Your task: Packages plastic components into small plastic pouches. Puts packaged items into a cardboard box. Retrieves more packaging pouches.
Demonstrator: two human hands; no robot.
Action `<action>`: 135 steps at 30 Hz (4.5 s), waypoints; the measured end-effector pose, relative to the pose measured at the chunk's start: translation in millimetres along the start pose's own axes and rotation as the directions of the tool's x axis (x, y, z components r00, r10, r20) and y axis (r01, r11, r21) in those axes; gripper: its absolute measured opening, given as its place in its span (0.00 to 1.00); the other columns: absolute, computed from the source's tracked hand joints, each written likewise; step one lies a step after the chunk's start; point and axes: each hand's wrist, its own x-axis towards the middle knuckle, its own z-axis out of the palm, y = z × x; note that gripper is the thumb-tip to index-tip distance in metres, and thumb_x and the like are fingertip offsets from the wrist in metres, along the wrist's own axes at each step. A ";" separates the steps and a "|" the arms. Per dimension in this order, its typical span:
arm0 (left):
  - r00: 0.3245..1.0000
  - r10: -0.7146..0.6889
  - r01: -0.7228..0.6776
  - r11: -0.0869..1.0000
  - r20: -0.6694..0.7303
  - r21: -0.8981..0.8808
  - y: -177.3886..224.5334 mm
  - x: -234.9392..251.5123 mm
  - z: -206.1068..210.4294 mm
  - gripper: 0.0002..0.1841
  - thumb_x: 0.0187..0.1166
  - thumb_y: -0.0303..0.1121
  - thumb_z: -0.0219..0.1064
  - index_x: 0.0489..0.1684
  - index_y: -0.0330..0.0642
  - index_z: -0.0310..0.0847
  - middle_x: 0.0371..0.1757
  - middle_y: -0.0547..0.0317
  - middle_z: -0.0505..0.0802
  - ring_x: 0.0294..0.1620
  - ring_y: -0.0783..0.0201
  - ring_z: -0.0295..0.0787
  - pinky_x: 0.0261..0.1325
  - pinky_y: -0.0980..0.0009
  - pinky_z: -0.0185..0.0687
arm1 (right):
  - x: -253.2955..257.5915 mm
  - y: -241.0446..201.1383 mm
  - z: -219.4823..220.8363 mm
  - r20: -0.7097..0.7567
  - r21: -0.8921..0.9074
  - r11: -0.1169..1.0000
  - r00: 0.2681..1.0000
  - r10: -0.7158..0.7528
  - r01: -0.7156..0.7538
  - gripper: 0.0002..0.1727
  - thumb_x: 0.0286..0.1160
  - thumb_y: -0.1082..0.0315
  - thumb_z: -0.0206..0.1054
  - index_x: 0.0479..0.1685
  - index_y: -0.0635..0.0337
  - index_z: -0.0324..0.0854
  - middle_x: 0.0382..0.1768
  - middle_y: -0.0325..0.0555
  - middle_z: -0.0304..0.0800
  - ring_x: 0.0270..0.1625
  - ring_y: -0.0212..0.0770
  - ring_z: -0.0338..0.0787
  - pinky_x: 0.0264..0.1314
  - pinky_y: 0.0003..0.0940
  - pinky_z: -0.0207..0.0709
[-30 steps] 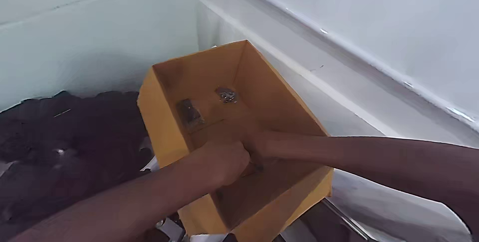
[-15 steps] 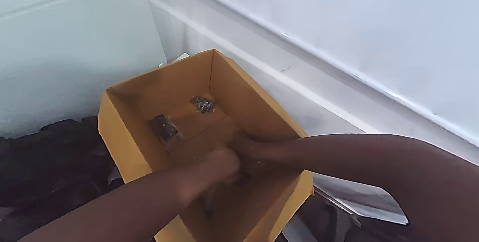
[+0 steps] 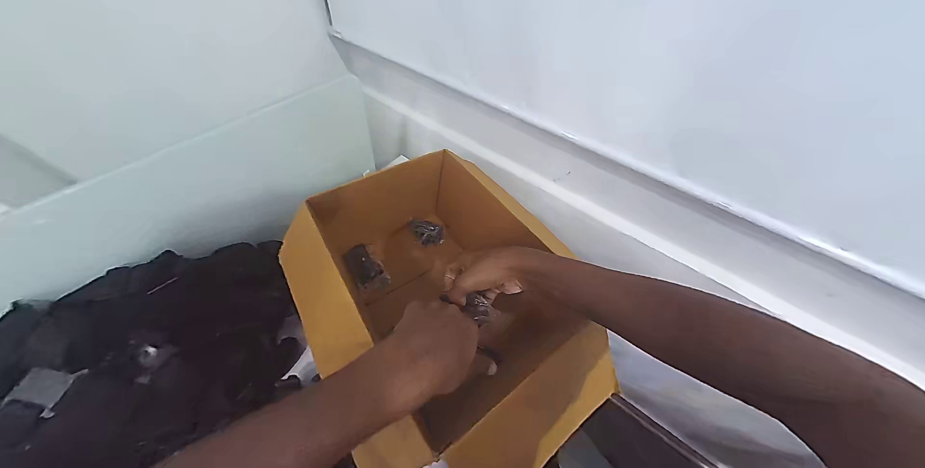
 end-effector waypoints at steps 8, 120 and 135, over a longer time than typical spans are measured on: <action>0.468 -0.356 -0.024 0.910 -0.809 -0.414 -28.5 -103.9 70.4 0.39 0.77 0.73 0.55 0.48 0.40 0.85 0.42 0.53 0.91 0.43 0.56 0.92 0.42 0.55 0.88 | -66.5 -67.4 66.8 -0.265 0.453 0.758 0.883 -0.388 0.469 0.13 0.79 0.72 0.68 0.59 0.62 0.77 0.42 0.46 0.86 0.40 0.34 0.88 0.45 0.28 0.83; -0.253 -0.780 -0.393 0.624 -0.573 -0.676 -82.6 -277.9 293.9 0.13 0.89 0.35 0.59 0.47 0.37 0.89 0.48 0.57 0.94 0.48 0.68 0.91 0.54 0.71 0.90 | 44.8 -119.5 402.9 0.013 0.995 0.091 0.819 -0.574 0.049 0.21 0.88 0.63 0.44 0.60 0.60 0.82 0.51 0.54 0.93 0.49 0.46 0.96 0.51 0.42 0.91; -0.198 -0.968 -0.800 0.251 -0.155 -0.545 -108.8 -271.5 305.6 0.12 0.94 0.33 0.47 0.52 0.38 0.76 0.43 0.56 0.90 0.44 0.64 0.91 0.49 0.65 0.91 | 35.8 -133.2 380.4 0.040 0.928 0.343 0.880 -0.474 0.143 0.14 0.86 0.74 0.49 0.56 0.63 0.80 0.42 0.51 0.91 0.35 0.40 0.93 0.38 0.33 0.90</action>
